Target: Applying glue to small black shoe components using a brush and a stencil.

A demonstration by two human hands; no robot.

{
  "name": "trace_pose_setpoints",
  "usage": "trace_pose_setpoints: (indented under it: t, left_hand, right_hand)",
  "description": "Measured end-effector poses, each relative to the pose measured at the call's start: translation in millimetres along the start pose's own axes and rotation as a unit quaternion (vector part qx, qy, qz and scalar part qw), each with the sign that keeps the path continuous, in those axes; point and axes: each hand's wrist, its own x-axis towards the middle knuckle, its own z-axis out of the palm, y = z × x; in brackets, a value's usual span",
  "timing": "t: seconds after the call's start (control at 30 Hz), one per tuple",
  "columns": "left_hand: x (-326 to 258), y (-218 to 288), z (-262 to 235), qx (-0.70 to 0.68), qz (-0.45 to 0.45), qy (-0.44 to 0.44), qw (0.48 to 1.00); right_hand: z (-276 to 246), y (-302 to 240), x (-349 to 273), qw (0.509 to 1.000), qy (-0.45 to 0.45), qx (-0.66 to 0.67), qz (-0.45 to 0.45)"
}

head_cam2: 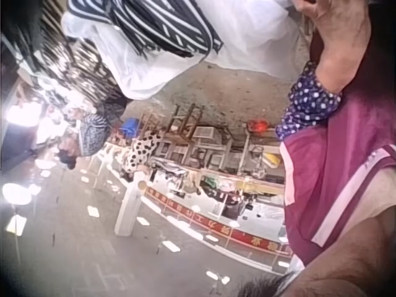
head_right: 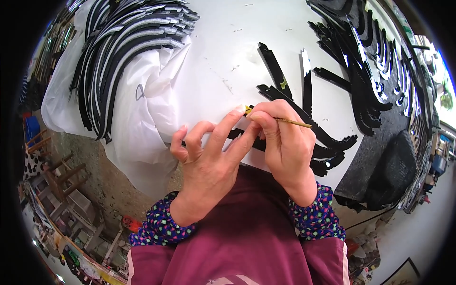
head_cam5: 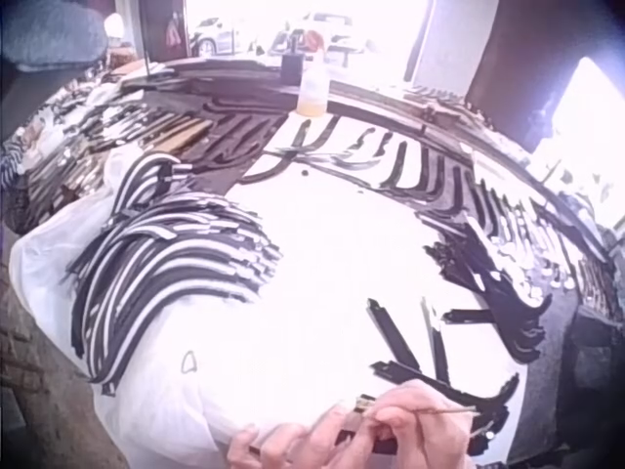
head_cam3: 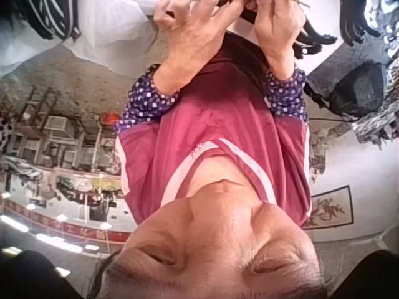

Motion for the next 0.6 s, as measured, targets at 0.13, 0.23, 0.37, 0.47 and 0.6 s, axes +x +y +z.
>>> trace_pose_setpoints:
  t: [0.13,0.23,0.37,0.47,0.6]
  left_hand:
    - [-0.3,-0.1,-0.6,-0.001,0.000,-0.004,1.000]
    - [0.3,0.0,-0.6,0.003,0.001,-0.003,1.000]
    - [0.1,0.4,-0.6,0.000,-0.001,-0.001,1.000]
    - [-0.4,-0.3,-0.6,-0.003,-0.003,-0.007,1.000]
    - [0.1,-0.1,-0.2,0.000,-0.005,-0.004,1.000]
  right_hand:
    - [3.7,1.6,-3.8,0.999,0.022,-0.020,-0.027]
    - [0.5,3.8,-5.8,0.998,0.039,0.048,0.033]
    - [3.1,2.6,-2.1,0.999,0.025,0.021,-0.009]
    - [5.4,3.4,-2.6,1.000,0.022,0.003,-0.021]
    - [7.2,4.4,-3.0,0.998,0.052,-0.009,-0.029]
